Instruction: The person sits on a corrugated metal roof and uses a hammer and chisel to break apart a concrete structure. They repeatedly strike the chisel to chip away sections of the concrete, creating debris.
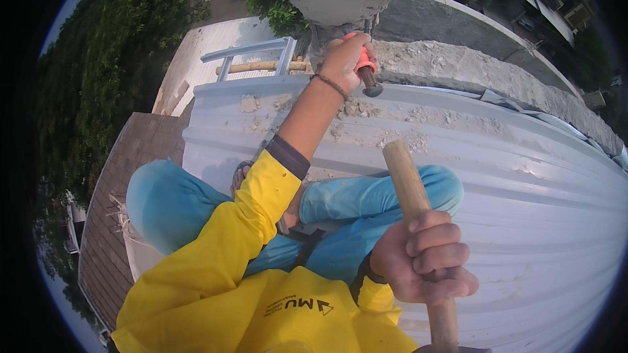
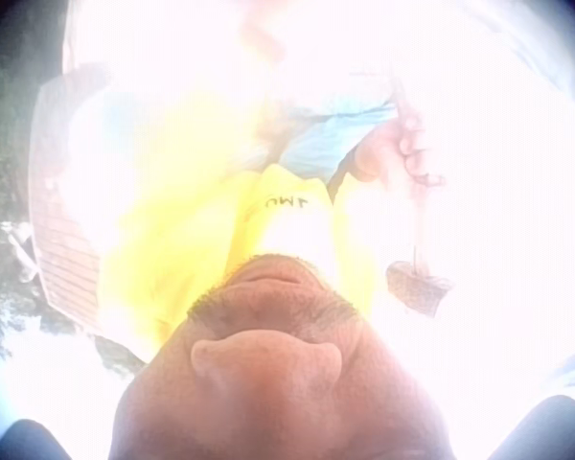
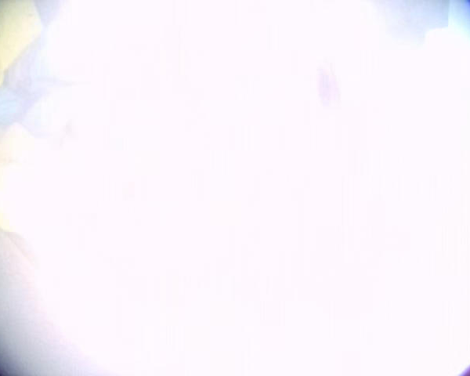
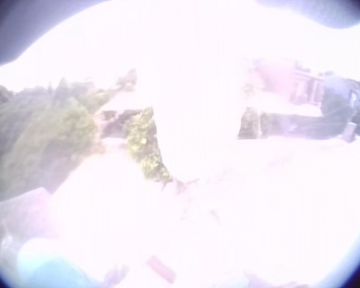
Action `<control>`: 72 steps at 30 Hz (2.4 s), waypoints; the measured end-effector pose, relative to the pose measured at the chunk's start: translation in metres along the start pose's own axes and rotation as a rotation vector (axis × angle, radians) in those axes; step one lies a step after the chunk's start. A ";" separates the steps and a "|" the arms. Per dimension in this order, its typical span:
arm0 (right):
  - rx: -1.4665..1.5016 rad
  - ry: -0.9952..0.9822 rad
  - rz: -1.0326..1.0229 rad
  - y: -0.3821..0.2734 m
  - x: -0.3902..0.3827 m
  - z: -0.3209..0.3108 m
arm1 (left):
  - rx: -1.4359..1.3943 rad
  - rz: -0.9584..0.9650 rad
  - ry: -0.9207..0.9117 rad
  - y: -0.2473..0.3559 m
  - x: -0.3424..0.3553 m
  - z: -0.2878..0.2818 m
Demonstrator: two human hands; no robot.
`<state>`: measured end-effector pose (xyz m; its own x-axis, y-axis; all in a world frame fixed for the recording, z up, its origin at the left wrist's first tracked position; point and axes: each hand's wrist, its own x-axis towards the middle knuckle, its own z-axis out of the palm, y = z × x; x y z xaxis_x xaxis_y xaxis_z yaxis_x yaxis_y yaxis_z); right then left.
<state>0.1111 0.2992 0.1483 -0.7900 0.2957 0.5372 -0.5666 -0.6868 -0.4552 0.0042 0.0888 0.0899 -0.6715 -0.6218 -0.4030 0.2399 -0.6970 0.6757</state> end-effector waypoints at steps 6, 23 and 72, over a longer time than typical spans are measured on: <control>-0.558 -0.225 0.960 0.085 -0.096 -0.045 | 0.055 0.035 0.006 0.003 0.001 0.002; -0.587 -0.262 0.837 0.088 -0.100 -0.042 | 0.075 0.043 -0.045 0.000 -0.002 -0.005; -0.708 -0.288 0.647 0.083 -0.081 -0.030 | 0.076 -0.028 0.008 0.007 0.013 -0.004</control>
<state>0.1216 0.2382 0.0459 -0.9620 -0.2314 0.1452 -0.1305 -0.0776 -0.9884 -0.0002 0.0743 0.0864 -0.6713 -0.6059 -0.4269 0.1672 -0.6850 0.7091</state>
